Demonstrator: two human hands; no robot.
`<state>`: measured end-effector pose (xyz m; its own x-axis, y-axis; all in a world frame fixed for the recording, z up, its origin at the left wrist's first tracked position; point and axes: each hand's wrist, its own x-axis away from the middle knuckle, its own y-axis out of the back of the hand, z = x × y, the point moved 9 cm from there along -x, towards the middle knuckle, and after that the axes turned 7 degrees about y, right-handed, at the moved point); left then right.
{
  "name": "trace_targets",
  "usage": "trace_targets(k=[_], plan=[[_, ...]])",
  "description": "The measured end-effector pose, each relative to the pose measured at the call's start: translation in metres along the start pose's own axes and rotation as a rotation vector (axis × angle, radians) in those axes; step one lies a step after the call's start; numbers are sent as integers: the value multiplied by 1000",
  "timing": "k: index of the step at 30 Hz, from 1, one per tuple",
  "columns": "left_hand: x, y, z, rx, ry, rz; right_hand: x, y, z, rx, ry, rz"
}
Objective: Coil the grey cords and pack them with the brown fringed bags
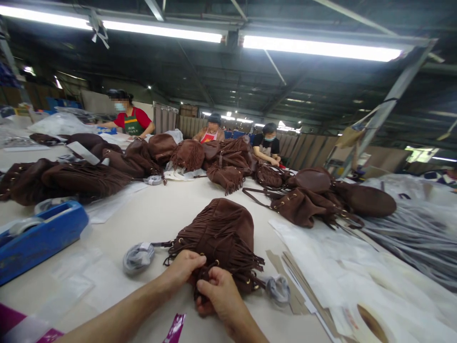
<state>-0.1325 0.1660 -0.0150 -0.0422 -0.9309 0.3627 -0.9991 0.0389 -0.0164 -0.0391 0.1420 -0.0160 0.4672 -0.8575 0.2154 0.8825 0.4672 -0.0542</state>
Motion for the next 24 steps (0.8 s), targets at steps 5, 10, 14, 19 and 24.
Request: trace_targets(k=[5, 10, 14, 19, 24], plan=[[10, -6, -7, 38, -30, 74, -6, 1, 16, 172, -25, 110], [3, -1, -3, 77, -22, 54, -17, 16, 22, 327, -106, 231], [0, -2, 2, 105, 46, 89, -37, 32, 22, 418, -27, 92], [5, -6, 3, 132, 141, 156, -49, 33, 26, 467, 161, -65], [3, -4, 3, 201, 203, 142, -59, 28, 22, 467, 168, -121]])
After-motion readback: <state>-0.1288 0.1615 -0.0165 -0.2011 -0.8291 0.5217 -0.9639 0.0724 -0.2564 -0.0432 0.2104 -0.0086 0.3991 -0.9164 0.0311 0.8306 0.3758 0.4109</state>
